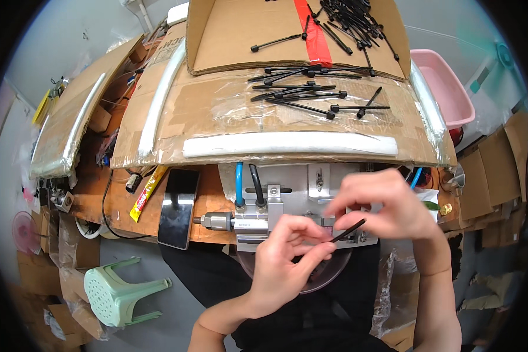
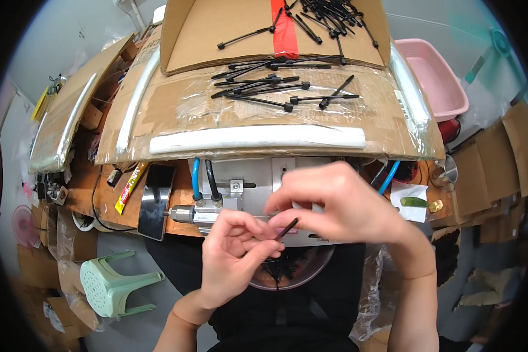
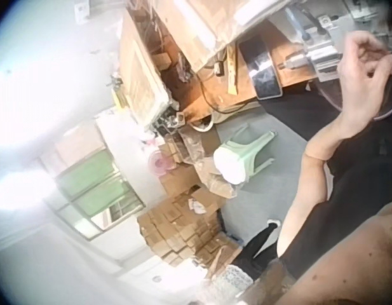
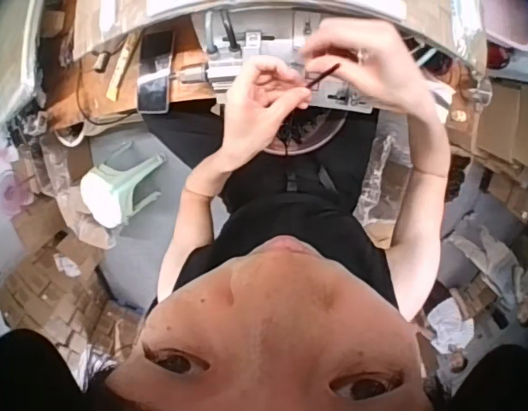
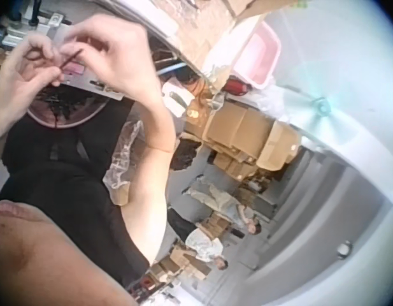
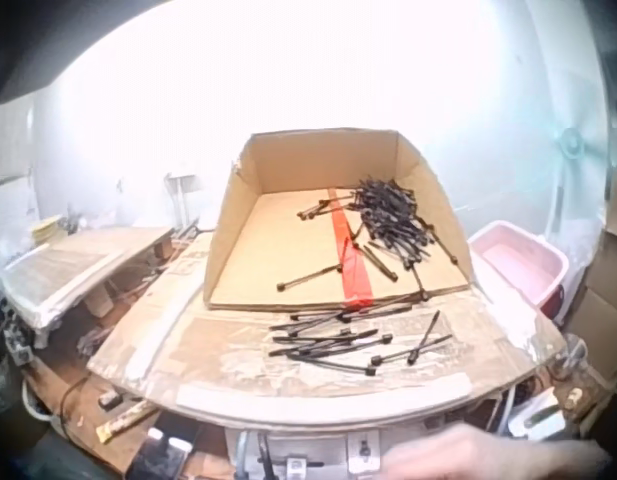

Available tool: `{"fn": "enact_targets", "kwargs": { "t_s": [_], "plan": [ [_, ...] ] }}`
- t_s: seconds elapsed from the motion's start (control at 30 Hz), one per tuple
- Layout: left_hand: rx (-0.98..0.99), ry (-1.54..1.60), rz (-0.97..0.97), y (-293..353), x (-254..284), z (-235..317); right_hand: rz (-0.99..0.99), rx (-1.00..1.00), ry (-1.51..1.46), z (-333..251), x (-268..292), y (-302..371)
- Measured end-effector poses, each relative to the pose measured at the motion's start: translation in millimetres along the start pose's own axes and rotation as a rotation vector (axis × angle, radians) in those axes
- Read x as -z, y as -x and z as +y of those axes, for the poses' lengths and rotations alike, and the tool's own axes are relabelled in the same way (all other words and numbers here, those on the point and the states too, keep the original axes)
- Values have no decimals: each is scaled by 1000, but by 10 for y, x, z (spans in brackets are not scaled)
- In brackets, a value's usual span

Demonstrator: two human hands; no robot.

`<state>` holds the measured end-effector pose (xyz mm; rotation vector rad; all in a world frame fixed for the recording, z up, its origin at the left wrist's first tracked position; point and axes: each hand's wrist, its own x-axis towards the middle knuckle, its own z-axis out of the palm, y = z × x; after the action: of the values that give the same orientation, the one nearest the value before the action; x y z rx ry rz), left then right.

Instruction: The person repeatedly picks up black cable ties from a cardboard box and inserts them into a small metal jig on a workbench. They manipulate the ties within the jig and then place the processed ties into a pink bowl below. The task continues in a repetitive loop throughout the clip.

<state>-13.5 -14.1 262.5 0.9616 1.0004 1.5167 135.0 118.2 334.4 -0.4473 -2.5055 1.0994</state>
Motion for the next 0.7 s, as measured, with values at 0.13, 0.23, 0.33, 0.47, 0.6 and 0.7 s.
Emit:
{"fn": "enact_targets", "kwargs": {
  "t_s": [0.13, 0.23, 0.33, 0.47, 0.6, 0.7],
  "plan": [
    [-85, -99, -111, -151, -54, 53, 125, 13, -145, 84, -58, 178],
    [-130, -48, -101, -256, -171, 144, 132, -29, -361, 86, 32, 278],
    [-138, -151, -154, -313, -286, 152, 195, 100, -235, 192, 113, 406],
    [-397, -483, -38, -553, -218, 259, 492, -351, -278, 136, 331, 424],
    [-705, -959, 170, -1347, 7, 519, 695, -411, 632, 777, 1235, 474],
    [-650, -1115, 175, -1910, 383, 677, 540, -505, 880, 1194, 1577, 190]
  ]
}}
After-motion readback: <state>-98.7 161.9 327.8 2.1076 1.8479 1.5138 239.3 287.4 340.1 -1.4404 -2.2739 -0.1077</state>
